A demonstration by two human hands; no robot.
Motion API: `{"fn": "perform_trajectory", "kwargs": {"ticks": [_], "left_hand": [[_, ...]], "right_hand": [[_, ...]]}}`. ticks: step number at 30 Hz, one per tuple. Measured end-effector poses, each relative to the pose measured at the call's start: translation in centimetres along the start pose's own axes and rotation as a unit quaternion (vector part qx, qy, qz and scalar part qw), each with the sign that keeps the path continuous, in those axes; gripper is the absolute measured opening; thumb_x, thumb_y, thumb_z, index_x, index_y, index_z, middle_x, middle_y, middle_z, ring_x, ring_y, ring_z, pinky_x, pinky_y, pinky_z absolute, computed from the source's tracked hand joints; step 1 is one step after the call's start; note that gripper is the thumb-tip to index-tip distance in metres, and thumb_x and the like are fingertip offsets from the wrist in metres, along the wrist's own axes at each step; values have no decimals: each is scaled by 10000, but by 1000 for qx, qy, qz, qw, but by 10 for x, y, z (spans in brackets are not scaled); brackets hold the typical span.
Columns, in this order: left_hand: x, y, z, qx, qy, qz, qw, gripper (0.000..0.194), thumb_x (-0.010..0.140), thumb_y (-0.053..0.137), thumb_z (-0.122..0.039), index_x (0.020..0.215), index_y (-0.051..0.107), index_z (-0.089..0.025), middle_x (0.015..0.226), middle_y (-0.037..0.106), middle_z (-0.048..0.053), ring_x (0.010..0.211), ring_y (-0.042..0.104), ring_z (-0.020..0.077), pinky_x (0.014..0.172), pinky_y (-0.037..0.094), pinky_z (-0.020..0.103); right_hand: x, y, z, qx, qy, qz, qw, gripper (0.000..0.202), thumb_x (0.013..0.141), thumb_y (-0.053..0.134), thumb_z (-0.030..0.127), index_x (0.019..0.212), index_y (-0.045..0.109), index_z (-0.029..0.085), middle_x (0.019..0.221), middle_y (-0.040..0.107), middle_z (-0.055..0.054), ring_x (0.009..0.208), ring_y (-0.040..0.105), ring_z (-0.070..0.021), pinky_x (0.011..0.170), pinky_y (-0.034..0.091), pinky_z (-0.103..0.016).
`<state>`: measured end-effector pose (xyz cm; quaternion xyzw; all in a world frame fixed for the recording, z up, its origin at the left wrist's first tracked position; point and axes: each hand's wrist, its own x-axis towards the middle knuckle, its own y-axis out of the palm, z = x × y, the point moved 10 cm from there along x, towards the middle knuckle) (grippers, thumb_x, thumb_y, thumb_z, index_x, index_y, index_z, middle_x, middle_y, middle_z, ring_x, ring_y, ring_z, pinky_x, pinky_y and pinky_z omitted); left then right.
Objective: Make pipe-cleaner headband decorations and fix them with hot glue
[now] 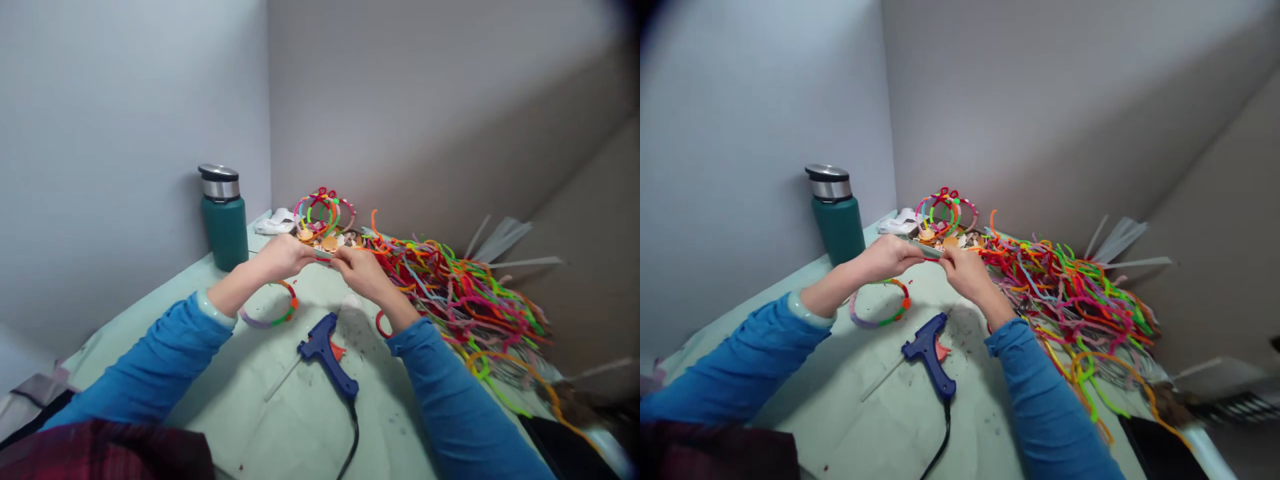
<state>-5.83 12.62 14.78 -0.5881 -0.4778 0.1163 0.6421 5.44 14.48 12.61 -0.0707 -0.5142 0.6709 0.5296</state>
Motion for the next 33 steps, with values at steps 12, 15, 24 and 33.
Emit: {"fn": "perform_trajectory", "kwargs": {"ticks": [12,15,24,33], "left_hand": [[-59,-5,-75,-136,30,70,988,284,865,500,-349,860,733,-185,636,630,-11,560,481,92,537,307,208],[-67,-7,-70,-59,-4,5,998,288,870,496,-340,791,732,-195,639,652,8,583,512,109,563,317,220],[-74,14,-92,117,-101,-100,983,305,897,425,-335,951,714,-254,1021,652,63,713,603,159,576,373,254],[-67,37,-121,122,-24,-74,989,287,888,395,-187,943,672,-237,810,623,47,737,584,167,635,387,251]], "right_hand": [[-110,-27,43,36,-41,-17,998,189,896,483,277,754,562,179,665,554,17,609,476,-116,585,326,-230],[-127,-31,35,8,-35,-67,997,186,897,474,254,755,567,180,675,562,4,622,488,-128,607,341,-241],[-151,-20,-6,-52,-12,-123,991,143,886,482,179,884,623,201,847,659,-38,764,581,-164,698,398,-258],[-151,-23,15,32,-40,-203,978,178,914,451,208,947,625,201,912,656,-59,843,589,-180,776,428,-286]]}}
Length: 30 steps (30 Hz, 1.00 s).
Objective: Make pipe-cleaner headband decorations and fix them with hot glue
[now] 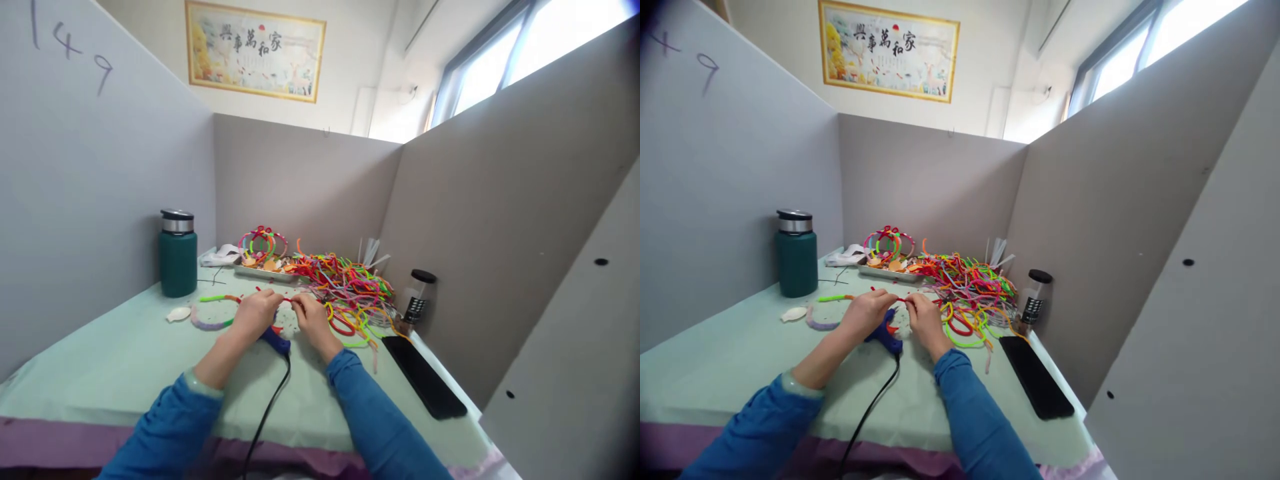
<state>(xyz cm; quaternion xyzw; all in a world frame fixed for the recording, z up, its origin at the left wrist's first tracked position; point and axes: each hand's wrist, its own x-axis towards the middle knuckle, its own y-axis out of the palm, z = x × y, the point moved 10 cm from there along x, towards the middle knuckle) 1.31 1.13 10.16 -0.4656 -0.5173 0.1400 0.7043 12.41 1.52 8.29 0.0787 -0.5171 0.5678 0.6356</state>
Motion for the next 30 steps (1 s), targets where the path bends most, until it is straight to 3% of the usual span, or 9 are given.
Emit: {"fn": "perform_trajectory", "kwargs": {"ticks": [7,16,21,24,30], "left_hand": [[-6,-8,4,13,-16,-49,999,278,873,391,-162,805,657,-208,706,555,57,700,520,190,616,340,274],[-7,-15,6,30,-35,-90,995,258,874,420,-164,887,669,-229,824,614,69,807,556,203,624,359,273],[-6,-11,-12,-14,24,-101,994,282,882,439,-158,1053,641,-253,1087,641,58,861,598,169,661,410,254],[-4,-7,-24,-18,66,-88,994,252,889,427,-148,981,651,-217,1004,660,63,852,603,165,691,430,254],[-3,-3,-27,12,71,-80,994,195,855,461,-116,892,643,-177,909,652,79,840,594,181,694,444,270]], "right_hand": [[-2,-6,-9,-11,17,-10,1000,175,898,519,294,866,666,204,861,608,-59,802,567,-182,743,427,-291],[-2,2,-10,93,59,10,994,180,870,498,253,897,669,204,808,660,-37,746,590,-170,646,449,-269],[-5,3,-11,85,73,10,994,174,862,495,241,889,663,206,768,661,-27,698,588,-167,623,443,-269],[-3,-3,-5,72,52,-9,996,171,874,495,256,865,659,208,805,655,-36,744,585,-172,667,443,-276],[-2,-7,-4,30,25,-32,999,120,855,536,257,810,634,204,814,630,-45,749,563,-178,690,421,-286]]}}
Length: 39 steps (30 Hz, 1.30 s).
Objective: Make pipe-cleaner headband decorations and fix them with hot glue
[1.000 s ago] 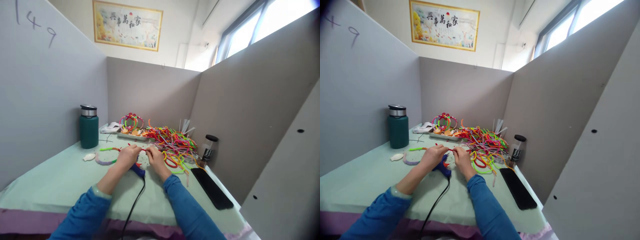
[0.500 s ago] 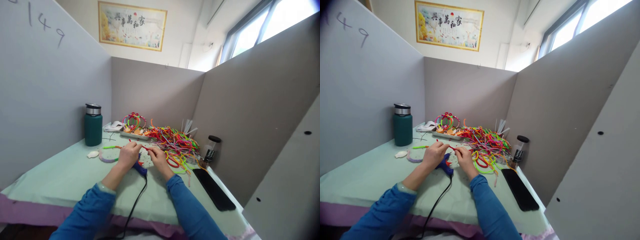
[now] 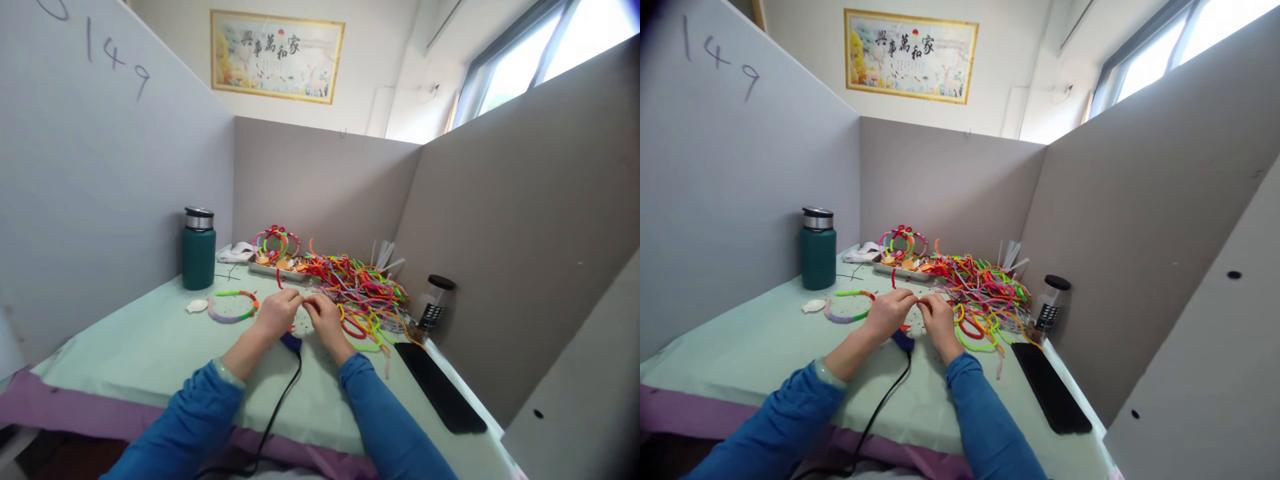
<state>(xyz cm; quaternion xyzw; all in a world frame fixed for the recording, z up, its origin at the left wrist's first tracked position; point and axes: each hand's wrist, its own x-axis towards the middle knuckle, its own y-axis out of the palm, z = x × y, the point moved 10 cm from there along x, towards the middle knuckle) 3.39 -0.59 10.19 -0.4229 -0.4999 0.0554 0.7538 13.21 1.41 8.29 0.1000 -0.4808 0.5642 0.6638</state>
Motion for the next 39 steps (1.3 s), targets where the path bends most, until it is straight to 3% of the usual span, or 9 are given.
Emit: {"fn": "perform_trajectory", "kwargs": {"ticks": [6,11,16,20,23,26,29,35,39], "left_hand": [[-2,2,3,-13,-12,-7,1000,186,862,459,-126,883,637,-173,901,650,78,831,588,188,691,441,278],[-3,2,15,-67,-57,-24,996,216,893,428,-155,899,642,-181,857,659,71,812,602,167,736,450,273],[1,-6,18,-181,-88,-67,977,218,912,430,-210,880,643,-176,850,686,69,799,621,168,757,467,291],[11,-6,15,-309,-134,-96,937,171,887,485,-227,877,648,-178,768,675,33,703,610,133,704,477,257],[13,5,15,-375,-185,-100,903,144,854,527,-232,849,654,-164,767,656,24,563,555,92,590,461,222],[12,10,14,-392,-185,-102,895,135,827,549,-229,824,666,-161,880,661,51,583,562,83,582,461,216],[7,19,19,-413,-210,-76,883,154,824,539,-247,850,666,-166,733,658,25,592,582,105,594,468,225],[-4,54,31,-563,-317,8,763,257,764,585,-378,807,651,-133,539,594,-2,495,575,127,513,469,236],[-9,56,40,-620,-367,-21,693,325,662,677,-426,761,663,-117,548,599,11,495,564,121,512,470,233]], "right_hand": [[-1,7,-8,4,40,21,999,104,827,507,235,784,593,195,723,617,-16,653,540,-158,622,396,-268],[-3,12,-20,92,112,17,989,114,782,509,301,746,544,198,603,542,20,557,495,-138,531,386,-248],[0,17,-31,266,188,-18,945,150,729,539,351,728,505,205,528,467,56,457,430,-106,463,364,-236],[6,0,-26,339,195,-65,918,163,750,547,354,797,511,201,528,450,67,454,417,-99,468,362,-232],[7,-19,-22,284,169,-79,940,169,774,551,353,828,524,195,590,488,47,496,441,-105,486,376,-234],[8,-30,-13,167,106,-69,978,131,799,538,322,825,548,193,710,556,3,602,497,-127,567,415,-252],[6,-28,-2,71,39,-49,995,111,835,501,275,824,575,193,792,579,-27,705,530,-153,643,427,-272],[2,-20,13,36,-21,-44,998,154,883,468,213,833,613,195,825,599,-44,791,552,-171,723,435,-290],[0,-20,25,47,-46,-49,997,173,895,471,217,952,632,191,913,620,-63,836,569,-172,743,450,-289]]}}
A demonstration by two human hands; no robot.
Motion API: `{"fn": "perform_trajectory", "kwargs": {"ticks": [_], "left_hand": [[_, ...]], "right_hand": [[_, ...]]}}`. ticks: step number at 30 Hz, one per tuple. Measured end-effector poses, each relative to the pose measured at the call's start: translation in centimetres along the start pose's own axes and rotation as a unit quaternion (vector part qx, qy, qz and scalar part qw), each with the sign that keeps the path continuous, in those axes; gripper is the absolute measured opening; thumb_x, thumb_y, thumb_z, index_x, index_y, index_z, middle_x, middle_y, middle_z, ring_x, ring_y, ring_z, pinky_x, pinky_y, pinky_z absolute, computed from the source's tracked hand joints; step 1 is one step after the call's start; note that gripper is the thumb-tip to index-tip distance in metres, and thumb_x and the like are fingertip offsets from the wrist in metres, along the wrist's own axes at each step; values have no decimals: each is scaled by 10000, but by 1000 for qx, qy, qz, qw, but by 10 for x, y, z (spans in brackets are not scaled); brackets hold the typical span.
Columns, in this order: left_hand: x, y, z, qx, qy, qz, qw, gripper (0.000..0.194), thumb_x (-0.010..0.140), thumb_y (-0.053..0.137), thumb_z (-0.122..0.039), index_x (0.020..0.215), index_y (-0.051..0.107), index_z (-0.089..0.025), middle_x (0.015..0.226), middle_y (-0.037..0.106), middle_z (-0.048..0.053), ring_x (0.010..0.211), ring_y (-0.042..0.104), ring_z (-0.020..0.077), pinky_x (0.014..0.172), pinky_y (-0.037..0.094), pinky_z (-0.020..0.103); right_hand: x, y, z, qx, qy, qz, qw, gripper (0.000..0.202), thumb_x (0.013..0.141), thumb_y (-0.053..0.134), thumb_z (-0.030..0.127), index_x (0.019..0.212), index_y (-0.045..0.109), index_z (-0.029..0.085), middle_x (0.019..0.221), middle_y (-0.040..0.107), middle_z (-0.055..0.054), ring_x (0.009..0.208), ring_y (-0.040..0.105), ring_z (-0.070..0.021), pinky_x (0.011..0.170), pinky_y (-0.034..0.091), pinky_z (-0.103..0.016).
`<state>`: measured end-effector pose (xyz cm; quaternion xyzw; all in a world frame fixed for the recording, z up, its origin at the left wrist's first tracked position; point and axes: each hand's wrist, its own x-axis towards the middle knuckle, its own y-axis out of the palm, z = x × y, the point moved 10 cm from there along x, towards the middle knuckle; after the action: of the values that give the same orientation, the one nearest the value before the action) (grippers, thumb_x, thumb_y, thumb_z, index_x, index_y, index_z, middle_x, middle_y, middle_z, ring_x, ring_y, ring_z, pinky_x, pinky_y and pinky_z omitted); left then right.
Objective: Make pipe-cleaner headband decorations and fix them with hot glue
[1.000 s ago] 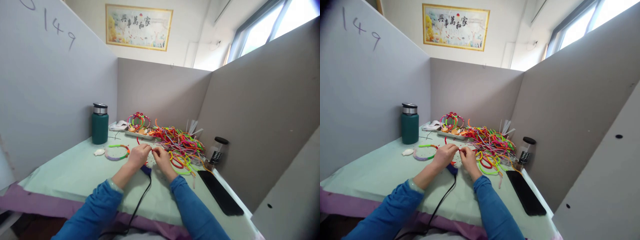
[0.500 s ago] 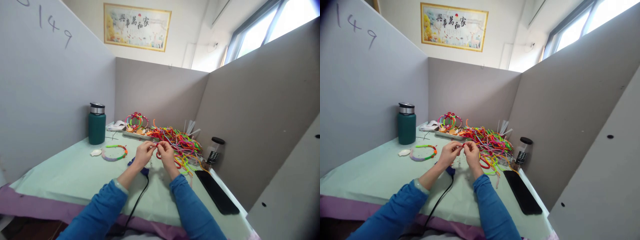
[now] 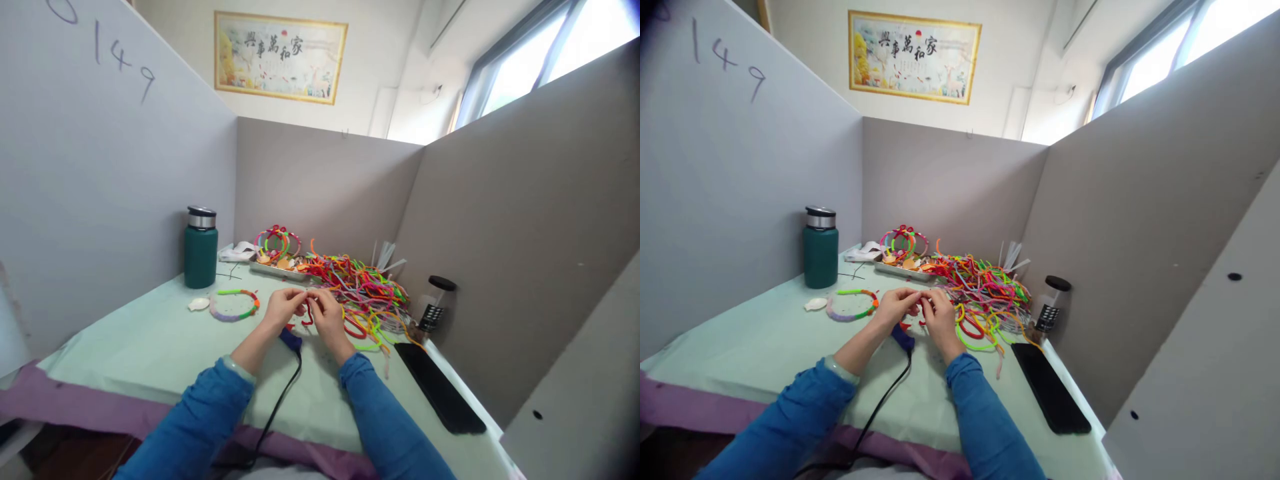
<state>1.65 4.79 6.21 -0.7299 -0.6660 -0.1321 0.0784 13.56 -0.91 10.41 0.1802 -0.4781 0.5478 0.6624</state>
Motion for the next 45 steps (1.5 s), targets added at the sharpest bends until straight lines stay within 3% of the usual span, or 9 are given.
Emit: {"fn": "perform_trajectory", "kwargs": {"ticks": [3,7,9,14,20,24,29,35,45], "left_hand": [[-3,-16,-10,-53,12,-65,996,343,615,720,-434,733,653,-119,577,603,13,520,562,116,541,475,235],[-2,-28,-11,-149,8,-94,984,381,570,765,-439,757,626,-138,599,572,-21,535,539,99,540,462,226],[0,-30,-8,-177,4,-89,980,391,552,782,-432,752,619,-139,596,552,-36,525,516,82,544,454,218],[0,-26,-3,-159,-6,-74,985,399,546,779,-445,719,604,-132,598,530,-43,508,481,66,555,463,226],[0,-5,0,-42,-18,16,999,343,611,697,-455,692,575,-145,497,481,-52,441,431,81,473,410,225],[0,0,-4,102,22,48,993,239,709,585,-402,668,548,-169,482,465,-47,430,422,98,461,357,231],[-6,2,-27,306,155,27,939,158,727,563,-262,596,564,-173,598,561,10,585,495,126,565,356,242],[-2,4,3,56,-18,67,996,242,746,583,-391,770,618,-153,567,581,-11,446,504,104,463,366,227],[-5,2,16,-104,-83,52,990,387,567,781,-405,784,649,-114,676,629,21,447,492,64,465,426,218]], "right_hand": [[-3,0,6,-4,3,-12,1000,197,897,495,268,1016,626,180,916,624,-70,750,567,-157,677,451,-271],[-9,24,4,6,23,66,998,262,914,471,325,792,656,186,733,638,-39,663,567,-147,639,431,-262],[-11,35,-11,47,84,87,992,282,908,468,371,822,662,185,723,643,-31,588,550,-131,574,424,-251],[-16,37,-53,202,245,10,948,368,812,549,485,972,621,161,730,627,-12,454,479,-92,417,349,-218],[-12,23,-58,201,253,-29,946,379,790,559,512,638,579,165,423,456,47,387,402,-91,422,322,-221],[-10,10,-52,101,220,-28,970,378,821,525,483,620,598,171,486,541,5,444,488,-121,482,382,-245],[-7,8,-34,-25,109,-2,994,292,821,536,403,677,650,177,674,665,-66,657,609,-175,668,449,-287],[-12,8,-57,113,240,-37,963,361,812,543,499,704,634,167,500,572,7,405,495,-121,449,393,-240],[-10,12,-47,125,208,-30,970,347,817,545,488,739,631,160,561,608,2,413,488,-99,440,380,-218]]}}
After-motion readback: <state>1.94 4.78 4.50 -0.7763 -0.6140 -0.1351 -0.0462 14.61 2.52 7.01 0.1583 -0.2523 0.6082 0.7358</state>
